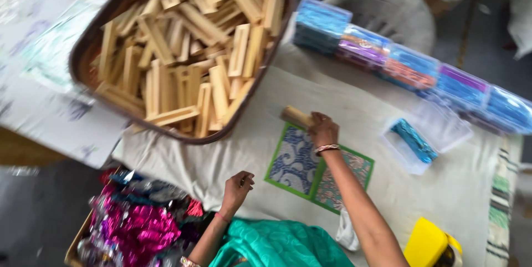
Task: The person wraps a wooden handle with metallic foil, folding the foil around the handle and smoothing it by hand, then places the wrapped handle aside. The person then picks up another wooden handle and wipes it with a white cloth, turning it to wipe different sides.
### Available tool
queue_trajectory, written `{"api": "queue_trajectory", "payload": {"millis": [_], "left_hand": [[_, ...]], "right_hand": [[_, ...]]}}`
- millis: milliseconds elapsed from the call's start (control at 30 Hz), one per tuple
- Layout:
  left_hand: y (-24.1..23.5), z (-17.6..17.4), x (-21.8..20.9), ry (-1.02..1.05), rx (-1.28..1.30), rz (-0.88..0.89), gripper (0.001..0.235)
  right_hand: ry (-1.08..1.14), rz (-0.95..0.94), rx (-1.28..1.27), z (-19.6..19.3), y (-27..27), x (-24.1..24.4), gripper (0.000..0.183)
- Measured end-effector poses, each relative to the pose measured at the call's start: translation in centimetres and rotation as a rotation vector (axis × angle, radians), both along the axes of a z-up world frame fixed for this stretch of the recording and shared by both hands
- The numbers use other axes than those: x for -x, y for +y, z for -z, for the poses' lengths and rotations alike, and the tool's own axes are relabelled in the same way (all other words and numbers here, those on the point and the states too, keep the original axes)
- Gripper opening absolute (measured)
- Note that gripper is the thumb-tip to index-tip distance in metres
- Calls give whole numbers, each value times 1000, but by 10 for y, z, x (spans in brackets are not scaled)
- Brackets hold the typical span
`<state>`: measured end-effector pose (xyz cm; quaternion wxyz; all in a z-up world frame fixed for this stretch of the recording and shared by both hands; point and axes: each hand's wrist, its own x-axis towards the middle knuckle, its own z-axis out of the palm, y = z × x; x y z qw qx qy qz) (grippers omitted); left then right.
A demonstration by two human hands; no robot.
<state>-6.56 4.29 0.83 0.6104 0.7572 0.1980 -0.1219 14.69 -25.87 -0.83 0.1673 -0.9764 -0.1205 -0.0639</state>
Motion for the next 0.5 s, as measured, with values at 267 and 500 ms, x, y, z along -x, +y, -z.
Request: {"api": "queue_trajectory", "payload": {"millis": [267,500], "left_hand": [[84,3,24,-49,-37,-171,24],[165,-117,6,-210,-188,-402,36]], "right_hand": [[36,31,76,-19,31,14,66],[-73,53,-93,-13,52,95,63]]}}
